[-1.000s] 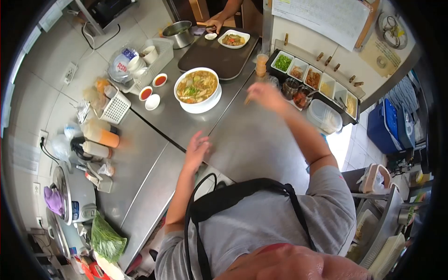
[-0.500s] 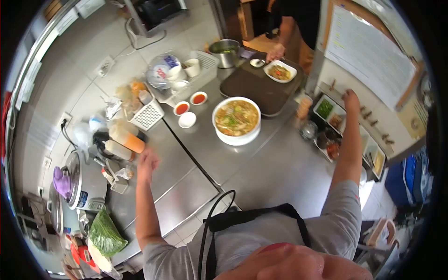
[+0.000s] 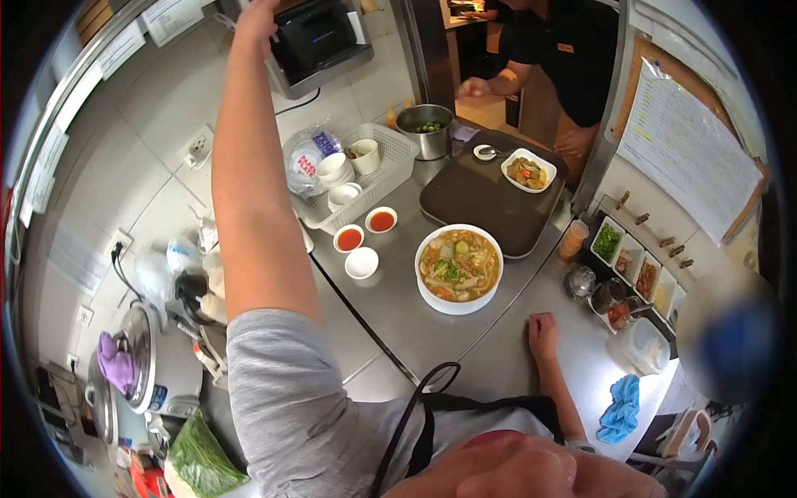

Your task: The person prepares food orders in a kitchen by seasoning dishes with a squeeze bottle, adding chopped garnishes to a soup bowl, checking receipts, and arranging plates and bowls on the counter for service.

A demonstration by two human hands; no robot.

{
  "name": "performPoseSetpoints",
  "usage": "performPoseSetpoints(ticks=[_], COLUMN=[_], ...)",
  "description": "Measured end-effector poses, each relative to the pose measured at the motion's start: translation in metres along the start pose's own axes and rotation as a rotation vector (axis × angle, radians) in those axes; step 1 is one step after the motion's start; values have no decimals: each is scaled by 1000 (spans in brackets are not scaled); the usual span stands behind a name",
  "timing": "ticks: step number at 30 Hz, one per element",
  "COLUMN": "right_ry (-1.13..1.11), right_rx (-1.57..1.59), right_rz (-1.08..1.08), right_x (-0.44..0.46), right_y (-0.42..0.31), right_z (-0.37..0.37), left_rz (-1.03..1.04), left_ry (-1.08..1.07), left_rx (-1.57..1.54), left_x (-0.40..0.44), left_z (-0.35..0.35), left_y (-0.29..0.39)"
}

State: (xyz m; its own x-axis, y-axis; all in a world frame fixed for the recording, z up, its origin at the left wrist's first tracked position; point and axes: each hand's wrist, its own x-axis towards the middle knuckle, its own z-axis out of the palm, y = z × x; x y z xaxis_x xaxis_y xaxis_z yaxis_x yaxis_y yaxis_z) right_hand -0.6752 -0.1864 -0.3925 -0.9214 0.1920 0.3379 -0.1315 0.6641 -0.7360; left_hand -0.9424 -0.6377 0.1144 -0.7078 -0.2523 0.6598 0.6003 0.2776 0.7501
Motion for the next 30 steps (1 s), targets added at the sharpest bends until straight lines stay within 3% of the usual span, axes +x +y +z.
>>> performPoseSetpoints(ticks=[4,5,9,12,13,16,18,21,25,28,30], right_ry=[1,3,-7,15,26,-48,-42,-121,-140,-279,-525], right_rx=[-145,-141,-143,-143,-143,-160,-157,-48,123,394,245], right_rz=[65,78,127,92,71,99,53,58,122,123,-118], right_x=[0,2,2,2,1,1,3,-3,9,-10,-41], right_y=[-4,-5,-10,-9,-7,-7,-4,9,19,-48,-96], right_z=[5,6,-1,-1,1,-2,-2,2,5,17,39], left_rz=[-39,-83,-47,-27,15,-39,-185,-490,-1014,-1171,-1210], left_ry=[-11,138,84,123,25,-165,-199,-128,115,329,380], left_rx=[-160,-96,-215,-194,-254,-314,-278,-100,-320,-276,-307], left_x=[39,40,75,22,17,-54,-137,-261,-457,-566,-614], left_z=[37,49,46,54,45,21,1,-51,-107,-129,-140], left_y=[24,36,27,33,17,-14,-27,-79,-103,-82,-60])
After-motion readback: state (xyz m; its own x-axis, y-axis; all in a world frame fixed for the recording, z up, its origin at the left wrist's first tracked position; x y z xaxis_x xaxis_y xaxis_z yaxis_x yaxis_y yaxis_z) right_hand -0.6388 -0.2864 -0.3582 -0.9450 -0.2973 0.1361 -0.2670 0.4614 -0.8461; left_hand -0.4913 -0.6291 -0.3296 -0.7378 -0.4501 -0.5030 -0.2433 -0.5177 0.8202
